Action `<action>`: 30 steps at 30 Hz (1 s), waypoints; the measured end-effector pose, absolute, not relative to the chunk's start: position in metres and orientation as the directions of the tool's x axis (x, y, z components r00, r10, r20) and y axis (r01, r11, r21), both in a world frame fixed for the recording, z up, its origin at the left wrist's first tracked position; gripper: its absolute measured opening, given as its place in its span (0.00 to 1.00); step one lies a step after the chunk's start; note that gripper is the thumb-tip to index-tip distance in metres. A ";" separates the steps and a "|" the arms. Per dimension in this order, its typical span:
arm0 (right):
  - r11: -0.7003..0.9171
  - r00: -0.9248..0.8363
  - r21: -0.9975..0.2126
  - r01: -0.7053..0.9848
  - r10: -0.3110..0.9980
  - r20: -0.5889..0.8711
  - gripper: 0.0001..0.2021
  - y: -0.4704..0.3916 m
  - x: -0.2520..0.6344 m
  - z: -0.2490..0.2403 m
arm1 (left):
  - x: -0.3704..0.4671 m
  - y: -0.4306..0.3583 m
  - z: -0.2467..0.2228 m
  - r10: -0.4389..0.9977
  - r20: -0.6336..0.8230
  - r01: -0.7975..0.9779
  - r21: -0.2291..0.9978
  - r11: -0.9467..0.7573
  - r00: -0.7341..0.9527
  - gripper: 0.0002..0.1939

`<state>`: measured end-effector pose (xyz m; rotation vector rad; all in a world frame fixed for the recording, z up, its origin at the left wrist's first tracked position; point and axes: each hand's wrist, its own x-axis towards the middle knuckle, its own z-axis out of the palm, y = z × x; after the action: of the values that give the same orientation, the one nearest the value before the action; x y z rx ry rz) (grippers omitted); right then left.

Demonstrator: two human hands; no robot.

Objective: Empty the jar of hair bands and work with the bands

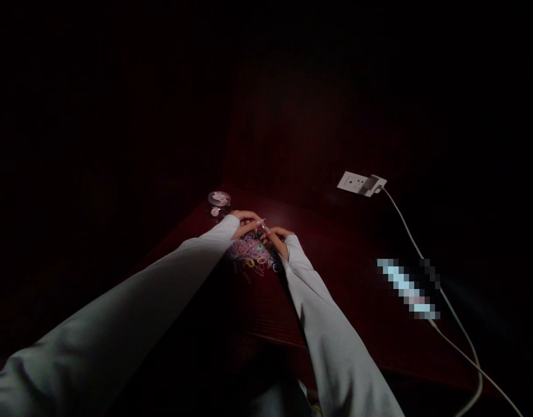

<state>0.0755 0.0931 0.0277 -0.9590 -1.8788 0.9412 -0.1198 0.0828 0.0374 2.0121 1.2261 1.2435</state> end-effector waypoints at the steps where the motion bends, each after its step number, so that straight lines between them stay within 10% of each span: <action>1: 0.432 -0.388 -0.864 0.259 0.866 0.316 0.26 0.093 0.076 0.028 | -0.120 0.083 0.037 0.872 0.453 0.433 0.758 -0.487 0.187 0.17; 30: 0.426 -0.288 -0.894 0.140 0.881 0.374 0.27 0.081 0.076 0.044 | -0.116 0.078 0.041 0.868 0.450 0.416 0.762 -0.496 0.210 0.19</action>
<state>0.0764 0.0813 0.0444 -0.8929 -1.7137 0.9614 -0.1164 0.0780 0.0407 2.0068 1.1861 1.2335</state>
